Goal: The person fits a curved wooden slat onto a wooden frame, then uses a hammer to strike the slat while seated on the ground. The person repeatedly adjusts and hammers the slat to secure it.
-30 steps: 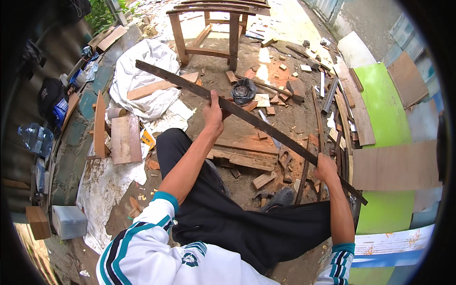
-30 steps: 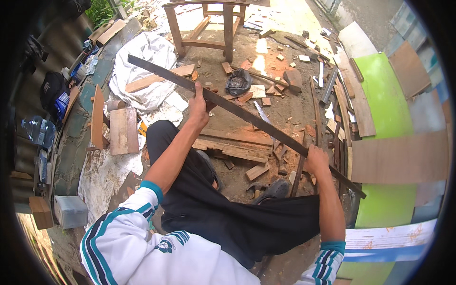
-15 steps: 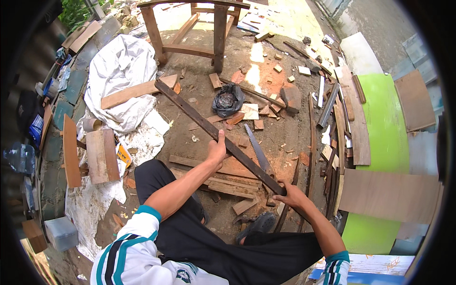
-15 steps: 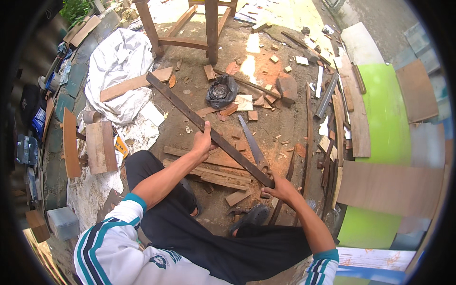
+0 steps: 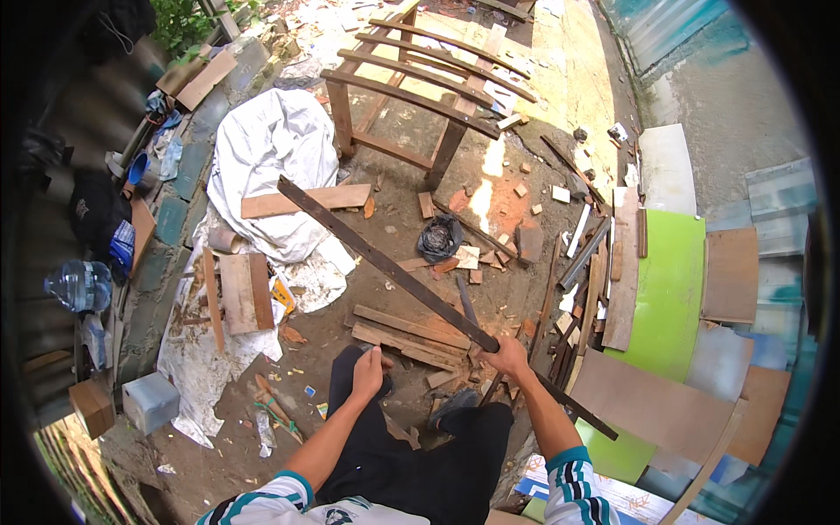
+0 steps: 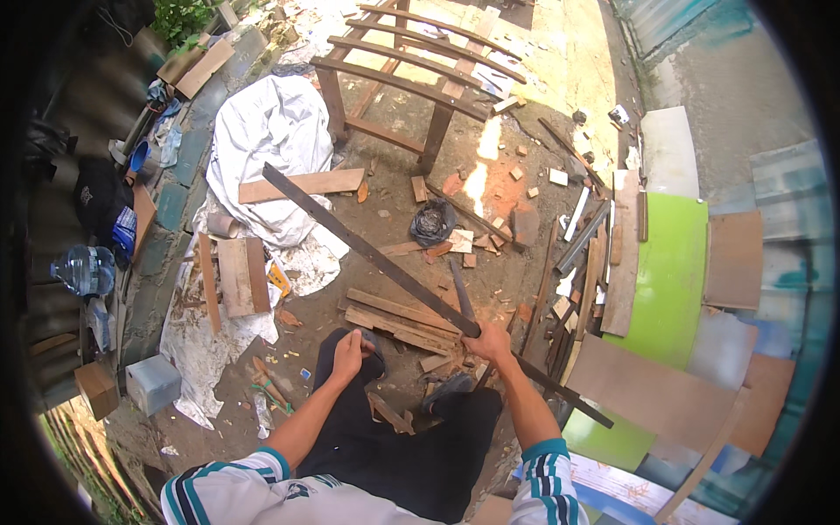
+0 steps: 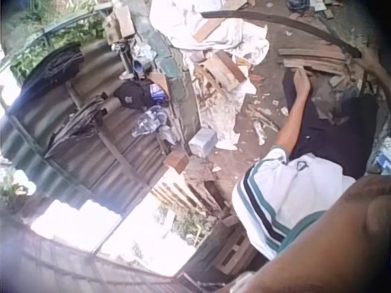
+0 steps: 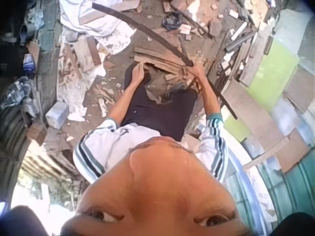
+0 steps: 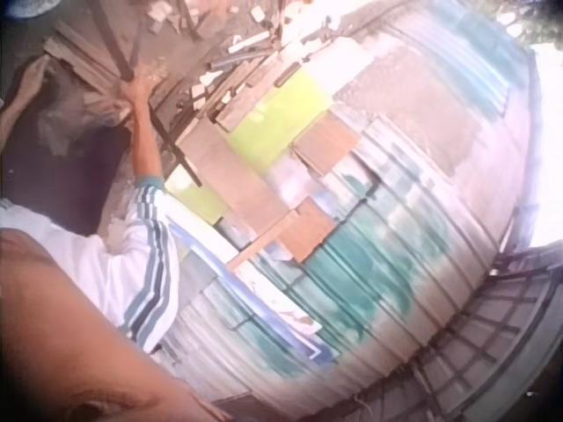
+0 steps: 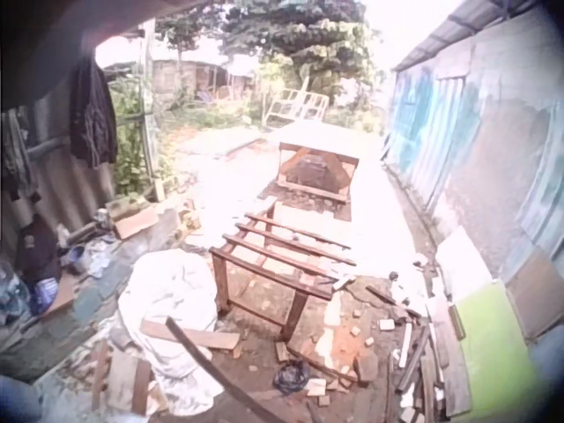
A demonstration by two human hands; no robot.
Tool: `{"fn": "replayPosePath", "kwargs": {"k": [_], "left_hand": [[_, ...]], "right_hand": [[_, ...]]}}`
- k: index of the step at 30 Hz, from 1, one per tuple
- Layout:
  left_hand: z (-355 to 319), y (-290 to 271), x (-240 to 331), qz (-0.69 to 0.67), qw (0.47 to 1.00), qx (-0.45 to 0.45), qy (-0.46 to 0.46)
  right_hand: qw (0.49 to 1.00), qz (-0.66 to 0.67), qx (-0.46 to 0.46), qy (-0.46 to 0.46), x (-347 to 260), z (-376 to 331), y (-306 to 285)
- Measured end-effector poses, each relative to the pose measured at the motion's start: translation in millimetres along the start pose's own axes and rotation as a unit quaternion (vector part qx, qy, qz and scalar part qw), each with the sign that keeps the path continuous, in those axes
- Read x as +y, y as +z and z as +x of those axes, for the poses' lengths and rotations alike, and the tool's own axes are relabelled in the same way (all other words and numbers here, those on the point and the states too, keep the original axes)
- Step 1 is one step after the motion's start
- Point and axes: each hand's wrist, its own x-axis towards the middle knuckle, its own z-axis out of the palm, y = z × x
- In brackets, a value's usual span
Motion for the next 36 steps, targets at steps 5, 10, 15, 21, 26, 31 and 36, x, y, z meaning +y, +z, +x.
{"fn": "replayPosePath", "kwargs": {"k": [5, 10, 15, 21, 26, 31, 36], "left_hand": [[-68.0, -76.3, 75.4, -0.07, 0.995, 0.05, -0.059], [-13.4, -90.6, 161.7, -0.107, 0.987, 0.117, -0.028], [76.9, -94.5, 273.2, -0.123, 0.991, 0.027, -0.047], [190.6, -44.3, 352.0, -0.237, 0.956, 0.098, -0.141], [265.2, -4.0, 384.2, -0.22, 0.953, 0.031, -0.207], [325.6, 20.2, 424.2, -0.318, 0.922, 0.046, -0.218], [391.6, 21.1, 448.9, -0.353, 0.907, 0.05, -0.224]], "right_hand": [[0.999, 0.037, 0.016, 0.032, -70.6, -17.3, -70.1], [0.989, 0.066, 0.125, 0.049, -115.8, -10.2, -107.2], [0.962, 0.221, 0.068, 0.145, -152.4, -4.7, -151.7], [0.945, 0.25, 0.072, 0.2, -113.2, 61.8, -151.6], [0.927, 0.295, 0.105, 0.208, -102.4, 76.6, -156.3], [0.93, 0.267, 0.12, 0.223, -122.3, 106.4, -172.8], [0.947, 0.195, 0.122, 0.225, -184.8, 178.5, -255.2]]}}
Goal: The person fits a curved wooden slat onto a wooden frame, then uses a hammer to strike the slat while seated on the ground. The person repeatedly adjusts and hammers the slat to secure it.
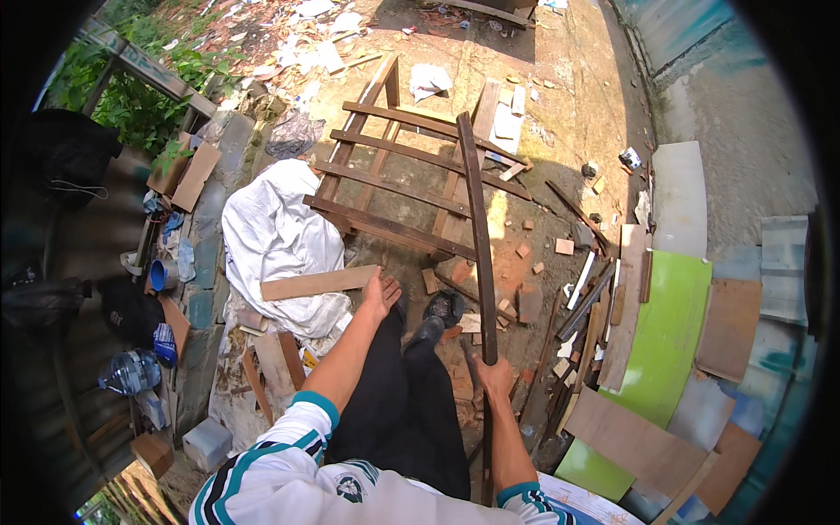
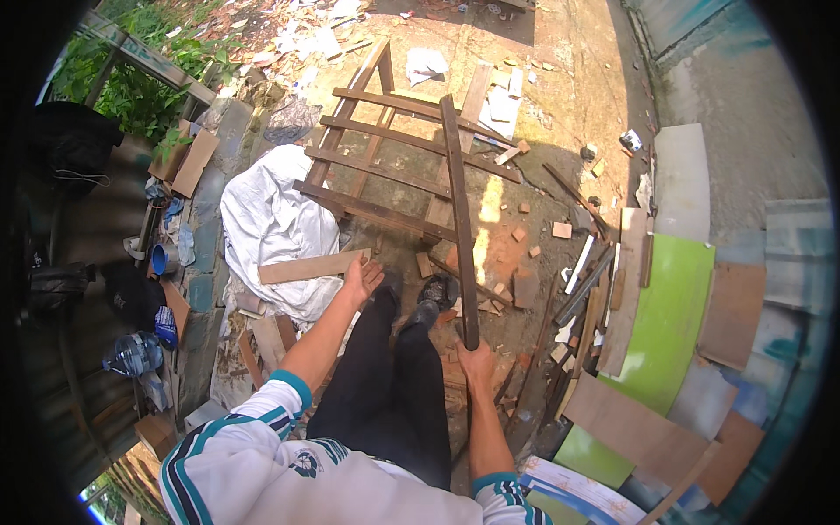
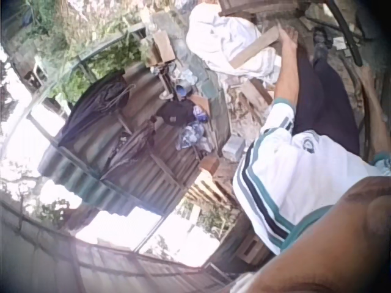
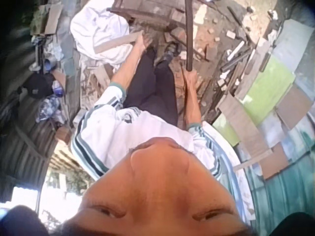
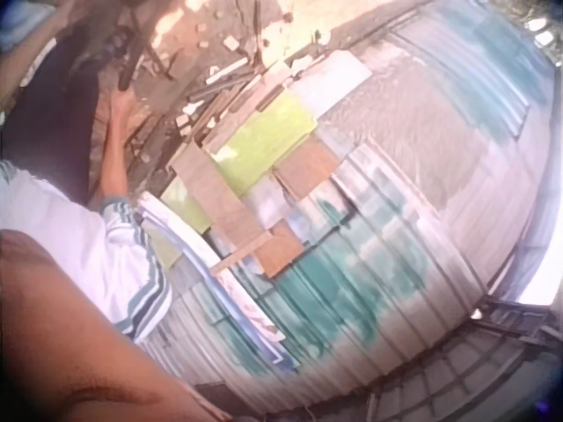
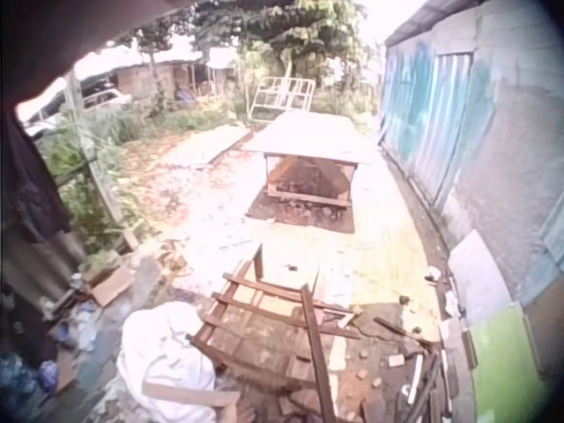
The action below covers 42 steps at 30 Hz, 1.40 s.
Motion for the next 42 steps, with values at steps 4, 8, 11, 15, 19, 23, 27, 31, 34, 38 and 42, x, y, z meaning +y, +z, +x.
{"fn": "replayPosePath", "kwargs": {"k": [4, 8, 11, 15, 19, 23, 27, 31, 34, 38, 42], "left_hand": [[65.6, 17.1, 54.4, -0.058, 0.997, -0.016, 0.04], [130.8, 10.9, 101.5, -0.067, 0.996, 0.019, 0.051], [168.4, 19.0, 135.9, -0.065, 0.991, -0.089, 0.081], [217.2, 19.7, 156.9, -0.139, 0.979, 0.007, 0.146], [242.5, 1.4, 163.7, -0.16, 0.978, -0.015, 0.131], [230.5, 20.6, 144.8, -0.158, 0.979, -0.01, 0.127], [188.3, -28.3, 104.1, -0.143, 0.982, 0.012, 0.119], [167.1, -77.4, 56.8, -0.162, 0.977, 0.027, 0.136], [151.3, -102.0, 35.9, -0.185, 0.974, 0.025, 0.13], [138.5, -139.2, 20.0, -0.201, 0.974, 0.016, 0.105], [127.6, -163.4, 8.2, -0.179, 0.978, 0.019, 0.109]], "right_hand": [[0.997, 0.022, 0.03, -0.074, -60.2, 97.4, 32.1], [0.991, -0.012, 0.103, -0.087, -118.9, 175.2, 60.7], [0.998, -0.004, 0.046, -0.039, -121.1, 227.5, 65.0], [0.996, 0.034, 0.065, -0.059, -115.3, 247.4, 84.2], [0.995, 0.092, -0.023, 0.016, -127.3, 248.6, 82.4], [0.982, 0.071, 0.115, -0.131, -51.3, 284.2, 100.3], [0.991, 0.076, 0.03, -0.107, -40.2, 243.8, 91.0], [0.995, 0.066, 0.004, -0.069, -3.2, 204.5, 95.8], [0.997, 0.04, -0.011, -0.067, 18.5, 185.8, 98.9], [0.997, 0.027, -0.034, -0.062, 40.1, 155.4, 110.4], [0.996, 0.057, -0.024, -0.07, 62.7, 124.7, 130.7]]}}
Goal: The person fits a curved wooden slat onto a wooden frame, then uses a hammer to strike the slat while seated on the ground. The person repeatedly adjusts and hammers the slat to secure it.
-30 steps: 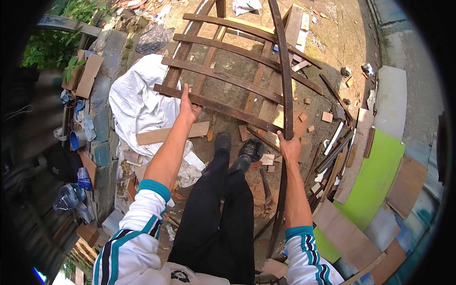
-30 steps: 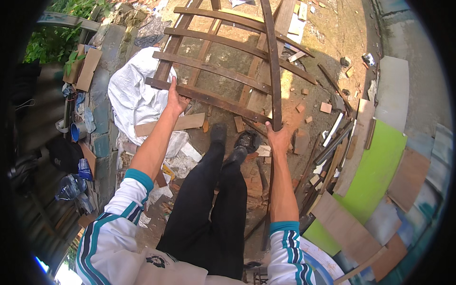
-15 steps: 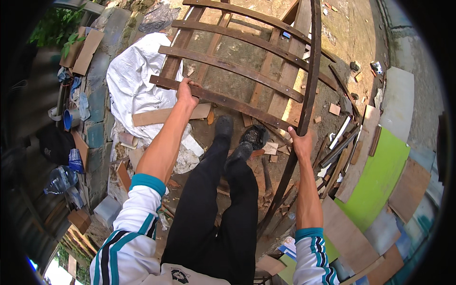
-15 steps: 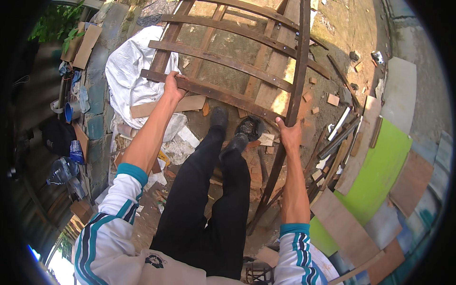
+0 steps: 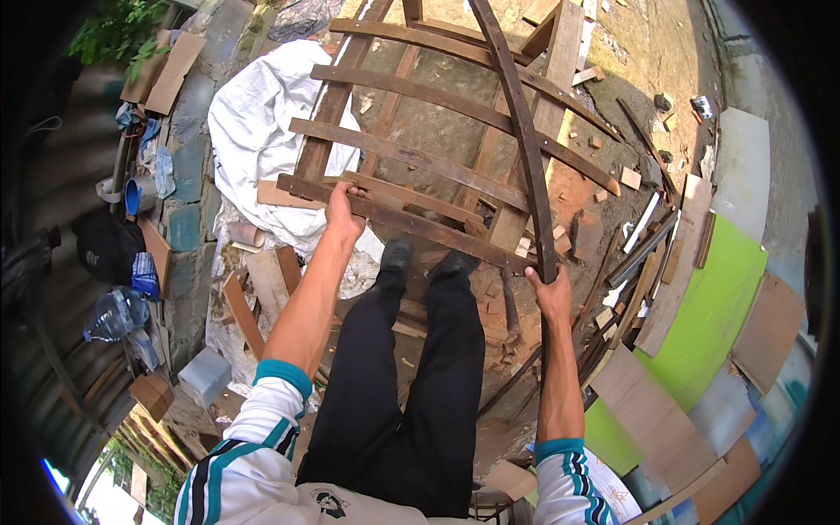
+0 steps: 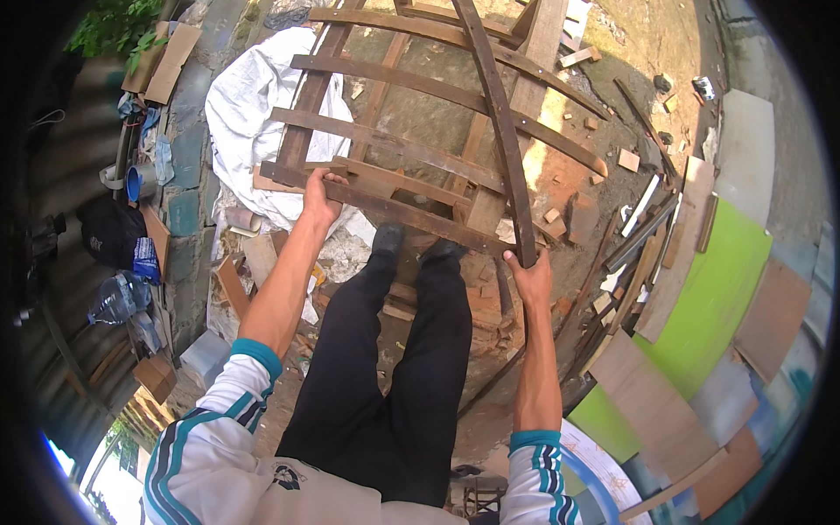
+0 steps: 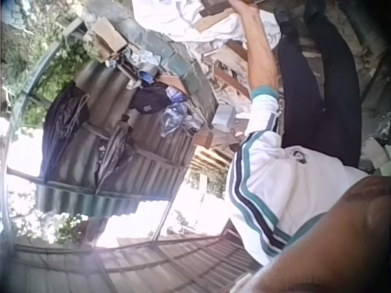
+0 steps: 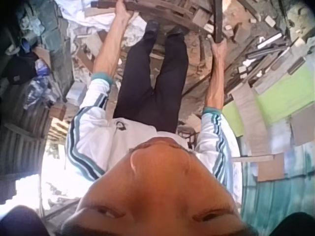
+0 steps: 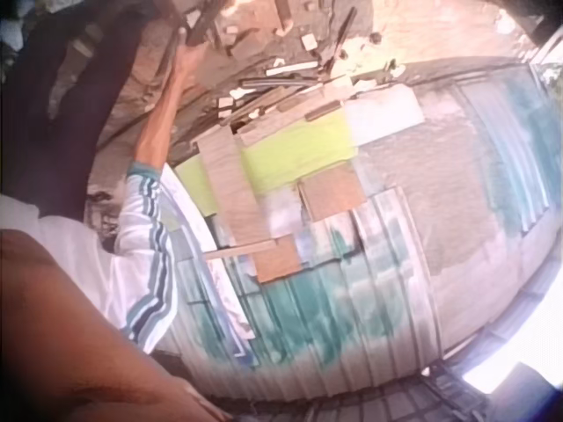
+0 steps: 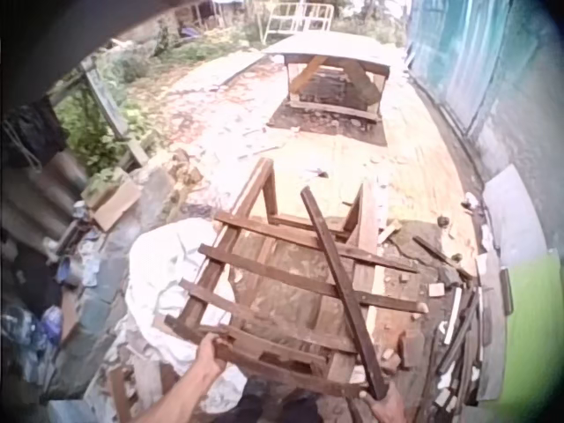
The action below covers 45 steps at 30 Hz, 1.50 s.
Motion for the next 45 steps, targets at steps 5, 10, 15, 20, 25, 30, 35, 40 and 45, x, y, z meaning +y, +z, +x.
{"fn": "replayPosePath", "kwargs": {"k": [5, 10, 15, 20, 25, 30, 35, 40, 45], "left_hand": [[-8.5, -36.3, 8.7, 0.013, 1.0, 0.023, -0.004], [-32.5, -78.8, 10.4, 0.049, 0.997, 0.052, -0.013], [-51.1, -105.0, 5.9, 0.098, 0.993, 0.062, -0.012], [-51.1, -101.1, -17.9, 0.14, 0.972, 0.125, 0.143], [-58.2, -108.6, -11.3, 0.122, 0.984, 0.087, 0.096], [-63.8, -108.4, -12.7, 0.133, 0.988, 0.059, 0.053], [-87.5, -113.2, -41.6, 0.129, 0.989, 0.061, 0.036], [-87.2, -117.0, -60.9, 0.134, 0.988, 0.05, 0.059], [-86.5, -122.2, -57.8, 0.189, 0.979, 0.067, 0.032]], "right_hand": [[0.999, -0.026, 0.001, 0.025, 5.5, -39.9, 13.2], [0.998, -0.007, -0.009, 0.066, 21.0, -93.8, 29.9], [0.997, 0.035, 0.041, 0.06, 85.7, -140.4, 79.1], [0.991, 0.089, 0.039, 0.092, 85.8, -138.5, 84.9], [0.984, 0.114, 0.027, 0.136, 70.8, -148.2, 81.5], [0.982, 0.136, 0.04, 0.123, 69.6, -136.0, 63.6], [0.983, 0.119, 0.082, 0.11, 71.7, -135.1, 39.8], [0.98, 0.136, 0.069, 0.132, 96.6, -122.2, 33.9], [0.983, 0.126, 0.099, 0.091, 100.2, -126.2, 41.5]]}}
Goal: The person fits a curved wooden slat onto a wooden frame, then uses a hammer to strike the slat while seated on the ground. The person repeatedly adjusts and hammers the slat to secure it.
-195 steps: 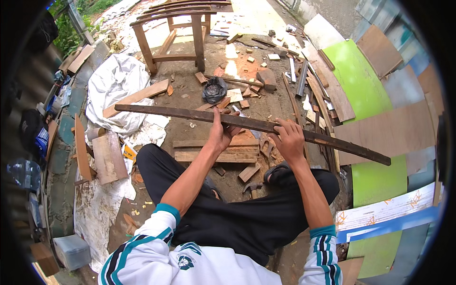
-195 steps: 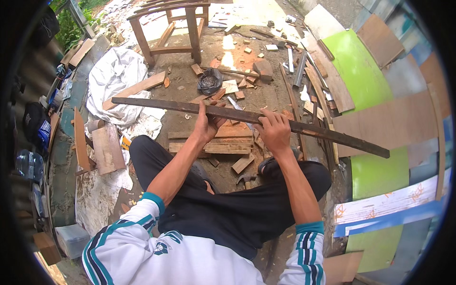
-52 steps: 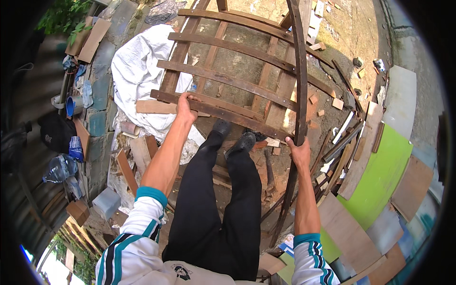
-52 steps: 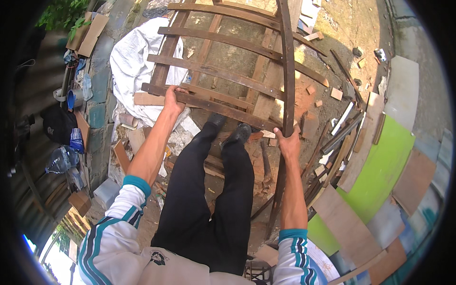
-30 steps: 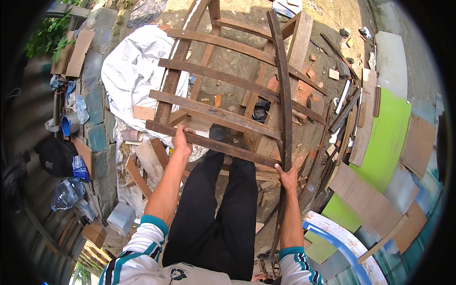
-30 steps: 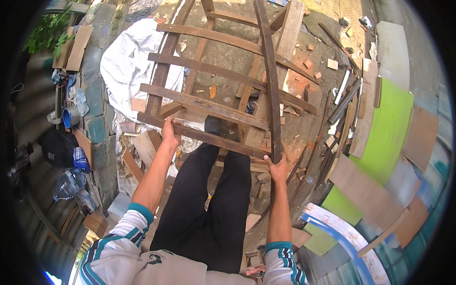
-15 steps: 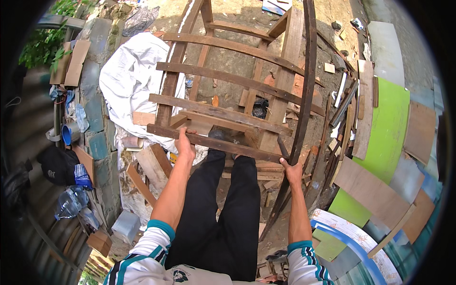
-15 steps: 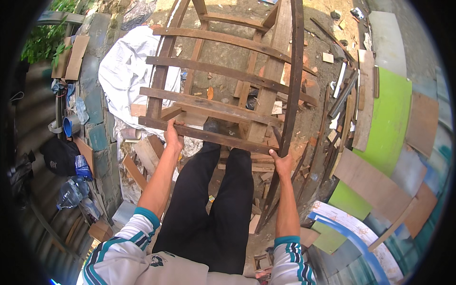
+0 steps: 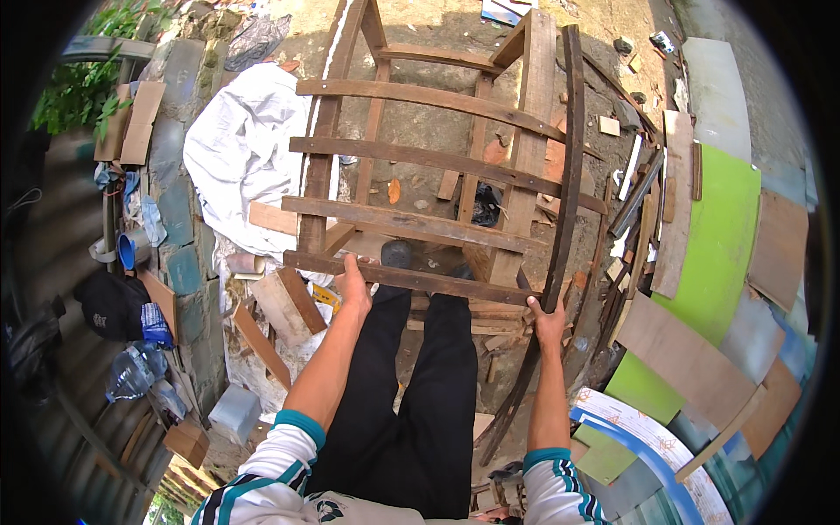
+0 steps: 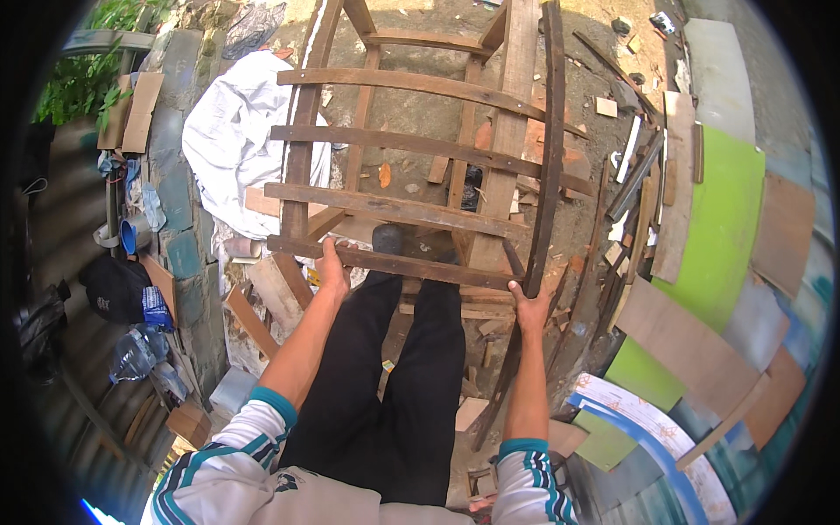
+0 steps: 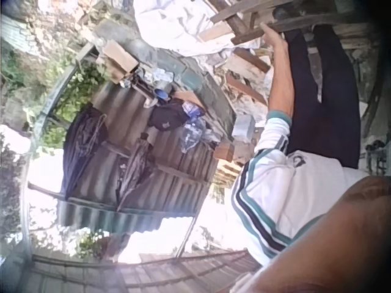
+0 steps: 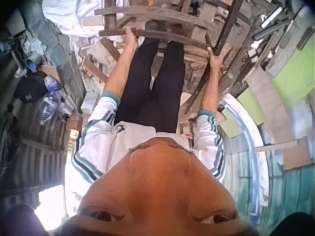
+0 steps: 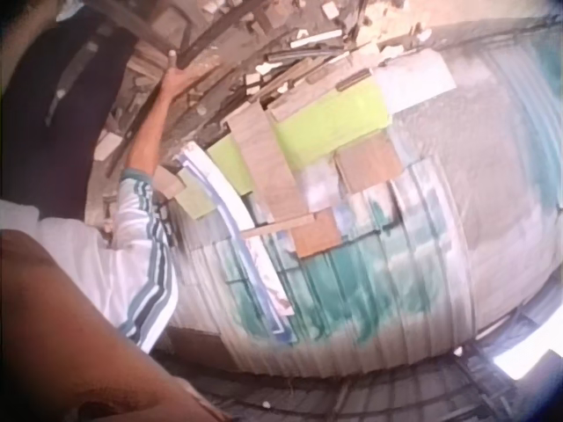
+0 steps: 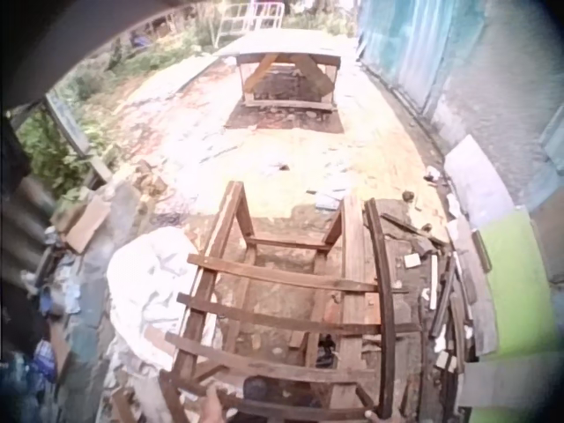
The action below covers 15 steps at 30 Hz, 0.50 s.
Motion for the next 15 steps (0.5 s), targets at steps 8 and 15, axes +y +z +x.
{"fn": "replayPosePath", "kwargs": {"k": [8, 15], "left_hand": [[-101.2, 34.4, -1.1, 0.356, 0.875, 0.121, 0.306], [-123.7, 100.3, -32.5, 0.647, 0.543, -0.192, 0.499]], "right_hand": [[0.999, 0.021, 0.031, -0.01, -2.3, 0.3, -3.6], [0.994, -0.016, 0.089, -0.057, -26.2, -10.4, -18.4]]}}
